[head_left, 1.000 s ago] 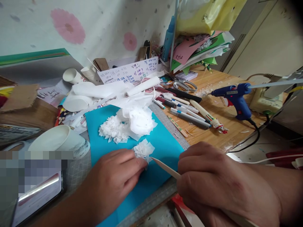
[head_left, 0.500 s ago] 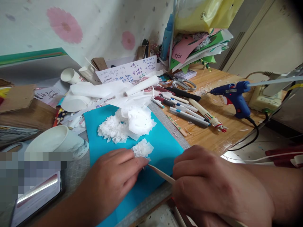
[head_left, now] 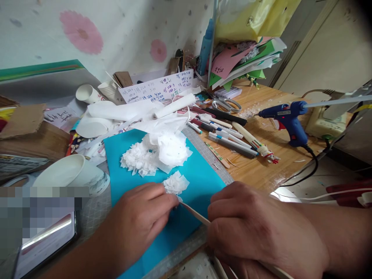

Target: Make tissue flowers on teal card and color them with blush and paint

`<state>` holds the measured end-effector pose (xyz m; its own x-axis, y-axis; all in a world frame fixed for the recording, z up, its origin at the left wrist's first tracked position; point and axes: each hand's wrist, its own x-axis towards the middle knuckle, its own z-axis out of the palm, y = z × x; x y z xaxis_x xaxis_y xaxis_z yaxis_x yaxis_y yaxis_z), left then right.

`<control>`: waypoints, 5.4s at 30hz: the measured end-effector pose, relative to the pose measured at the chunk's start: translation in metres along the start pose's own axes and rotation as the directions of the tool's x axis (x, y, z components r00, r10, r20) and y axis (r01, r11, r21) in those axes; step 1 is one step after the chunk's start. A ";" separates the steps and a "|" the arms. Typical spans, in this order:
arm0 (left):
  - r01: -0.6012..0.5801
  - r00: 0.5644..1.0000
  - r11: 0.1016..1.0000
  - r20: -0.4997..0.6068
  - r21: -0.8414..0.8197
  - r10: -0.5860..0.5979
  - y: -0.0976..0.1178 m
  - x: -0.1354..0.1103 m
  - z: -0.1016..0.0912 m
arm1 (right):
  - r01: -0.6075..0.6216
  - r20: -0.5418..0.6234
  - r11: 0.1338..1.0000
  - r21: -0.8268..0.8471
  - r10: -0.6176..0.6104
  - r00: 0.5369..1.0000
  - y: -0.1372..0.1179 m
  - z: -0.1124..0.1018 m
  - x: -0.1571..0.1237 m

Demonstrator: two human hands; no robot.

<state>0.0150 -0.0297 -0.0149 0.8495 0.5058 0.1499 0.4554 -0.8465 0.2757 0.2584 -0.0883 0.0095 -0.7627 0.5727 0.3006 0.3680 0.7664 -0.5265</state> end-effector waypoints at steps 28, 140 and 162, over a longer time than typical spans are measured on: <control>0.375 0.818 0.830 -0.273 -0.413 -0.506 -0.006 0.010 -0.012 | -0.133 -0.406 0.963 -0.235 0.028 0.913 0.058 0.017 0.071; 0.499 0.813 0.777 -0.102 -0.383 -0.573 0.025 0.015 0.007 | -0.120 -0.177 0.987 0.110 0.138 0.974 -0.006 -0.019 -0.025; 0.400 0.878 0.863 -0.141 -0.309 -0.458 0.018 0.011 0.005 | -0.046 -0.037 0.996 -0.076 0.044 0.998 -0.005 0.000 -0.005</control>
<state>0.0342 -0.0397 -0.0133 0.4995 0.8550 0.1396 0.6504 -0.4765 0.5915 0.2602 -0.0948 0.0107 -0.7259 0.6158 0.3064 0.4421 0.7590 -0.4780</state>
